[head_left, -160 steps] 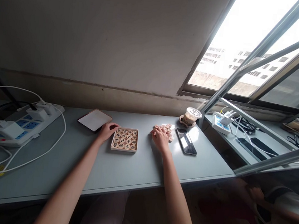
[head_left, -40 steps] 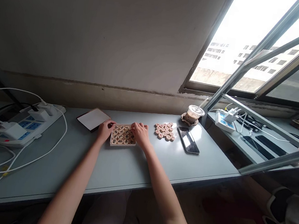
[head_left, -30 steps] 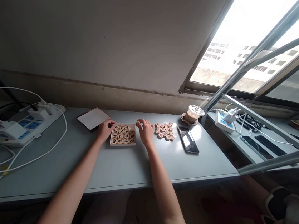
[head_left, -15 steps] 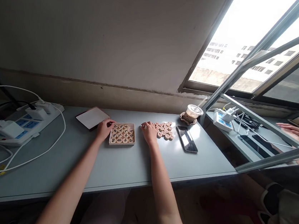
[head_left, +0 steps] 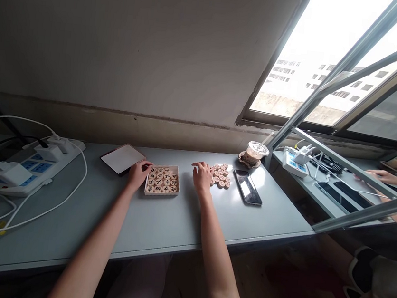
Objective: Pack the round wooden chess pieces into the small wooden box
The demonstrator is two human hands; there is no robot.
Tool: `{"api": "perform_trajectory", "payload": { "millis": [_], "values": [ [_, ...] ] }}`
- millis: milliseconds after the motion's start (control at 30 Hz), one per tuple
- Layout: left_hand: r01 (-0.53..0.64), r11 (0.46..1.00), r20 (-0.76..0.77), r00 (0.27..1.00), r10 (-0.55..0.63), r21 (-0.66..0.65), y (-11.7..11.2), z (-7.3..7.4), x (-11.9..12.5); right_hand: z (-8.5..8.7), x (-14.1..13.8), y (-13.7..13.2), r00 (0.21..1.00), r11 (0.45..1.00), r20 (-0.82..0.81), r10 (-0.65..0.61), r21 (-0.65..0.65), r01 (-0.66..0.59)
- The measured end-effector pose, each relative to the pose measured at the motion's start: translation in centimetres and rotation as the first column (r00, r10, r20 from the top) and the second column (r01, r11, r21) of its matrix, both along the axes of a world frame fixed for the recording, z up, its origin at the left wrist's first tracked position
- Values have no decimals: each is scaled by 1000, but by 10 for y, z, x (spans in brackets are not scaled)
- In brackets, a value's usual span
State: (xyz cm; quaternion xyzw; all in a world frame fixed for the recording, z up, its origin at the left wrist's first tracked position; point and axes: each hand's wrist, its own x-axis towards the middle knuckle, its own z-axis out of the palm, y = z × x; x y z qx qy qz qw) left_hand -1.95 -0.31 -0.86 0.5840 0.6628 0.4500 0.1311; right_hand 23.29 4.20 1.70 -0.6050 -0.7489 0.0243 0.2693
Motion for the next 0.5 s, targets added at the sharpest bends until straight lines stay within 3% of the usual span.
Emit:
{"api": "perform_trajectory", "payload": {
  "millis": [267,400,500],
  "values": [
    [4,1000,1,1000,-4,-2,-1,1,-3,-1,-11,-8,991,991,11,134,-22,-134],
    [-14,1000,10,1000,14,5,-3,17,20,2,-19,-4,995,997,-61,75,7,-75],
    [-68,981,148,984,95,-181,-13,35,36,9,-17,-2,989,999,-143,35,7,-34]
  ]
}}
